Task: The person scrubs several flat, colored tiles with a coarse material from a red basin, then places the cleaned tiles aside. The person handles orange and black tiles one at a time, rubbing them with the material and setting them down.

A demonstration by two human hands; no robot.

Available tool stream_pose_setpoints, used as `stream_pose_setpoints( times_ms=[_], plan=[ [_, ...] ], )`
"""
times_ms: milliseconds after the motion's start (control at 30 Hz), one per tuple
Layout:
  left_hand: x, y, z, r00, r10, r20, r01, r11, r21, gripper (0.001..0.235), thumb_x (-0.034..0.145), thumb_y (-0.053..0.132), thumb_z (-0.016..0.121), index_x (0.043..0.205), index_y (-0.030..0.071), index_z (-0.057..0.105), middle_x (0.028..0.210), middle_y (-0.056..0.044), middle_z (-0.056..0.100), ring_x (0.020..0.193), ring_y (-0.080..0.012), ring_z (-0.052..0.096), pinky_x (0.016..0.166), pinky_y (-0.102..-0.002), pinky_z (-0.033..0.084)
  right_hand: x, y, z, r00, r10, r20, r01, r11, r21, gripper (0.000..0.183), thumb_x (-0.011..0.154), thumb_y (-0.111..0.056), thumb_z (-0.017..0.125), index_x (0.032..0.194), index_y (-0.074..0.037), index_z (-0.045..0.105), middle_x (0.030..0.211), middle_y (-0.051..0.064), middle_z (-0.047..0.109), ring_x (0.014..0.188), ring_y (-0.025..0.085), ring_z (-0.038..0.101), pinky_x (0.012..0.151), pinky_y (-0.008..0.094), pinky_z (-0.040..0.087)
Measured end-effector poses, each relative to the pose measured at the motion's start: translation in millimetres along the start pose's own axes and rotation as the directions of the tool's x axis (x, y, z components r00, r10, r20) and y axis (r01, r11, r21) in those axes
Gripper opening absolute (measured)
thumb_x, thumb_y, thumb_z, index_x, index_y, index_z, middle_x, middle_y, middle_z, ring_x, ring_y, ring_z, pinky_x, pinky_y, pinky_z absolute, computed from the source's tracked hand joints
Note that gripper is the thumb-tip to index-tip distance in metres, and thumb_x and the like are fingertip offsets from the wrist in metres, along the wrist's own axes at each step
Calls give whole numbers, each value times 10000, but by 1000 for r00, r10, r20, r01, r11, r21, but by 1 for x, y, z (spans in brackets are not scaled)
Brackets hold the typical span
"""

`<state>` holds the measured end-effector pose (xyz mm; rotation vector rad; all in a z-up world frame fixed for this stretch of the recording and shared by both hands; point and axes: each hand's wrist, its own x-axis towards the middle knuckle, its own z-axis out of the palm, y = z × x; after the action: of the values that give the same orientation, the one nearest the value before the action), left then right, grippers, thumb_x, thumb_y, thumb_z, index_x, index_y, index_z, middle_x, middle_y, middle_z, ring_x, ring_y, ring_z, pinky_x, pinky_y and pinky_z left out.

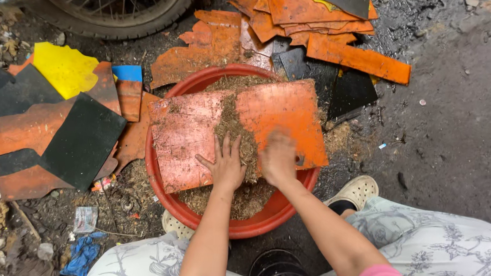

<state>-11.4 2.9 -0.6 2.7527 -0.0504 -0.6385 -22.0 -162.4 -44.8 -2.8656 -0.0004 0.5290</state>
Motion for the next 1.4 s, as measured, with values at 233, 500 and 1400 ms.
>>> stream_pose_setpoints(
  times_ms=[233,500,1400],
  plan=[
    [6,4,-4,1000,-10,27,11,999,-44,996,819,277,805,1595,325,183,1709,-19,72,1573,-278,-4,1107,-817,-132,59,69,-71,965,-177,194,207,968,-142,577,1028,-479,409,1475,-121,469,1673,107,303,1609,284,186,1296,630,81],
    [12,2,6,997,-47,68,48,999,-11,969,855,301,776,1606,330,164,1712,-16,73,1579,-278,5,1109,-805,-122,93,0,-75,982,-56,-180,79,990,120,873,1010,-433,429,1620,34,14,1681,241,-58,1552,412,-101,1208,581,-90],
    [12,8,12,999,-33,9,32,998,54,989,841,325,795,1596,250,161,1689,-67,119,1580,-325,34,1098,-842,-85,23,78,-100,987,11,158,9,992,-128,797,1033,-523,304,1627,-112,-34,1710,71,-110,1564,263,-96,1208,641,-94]
  ],
)
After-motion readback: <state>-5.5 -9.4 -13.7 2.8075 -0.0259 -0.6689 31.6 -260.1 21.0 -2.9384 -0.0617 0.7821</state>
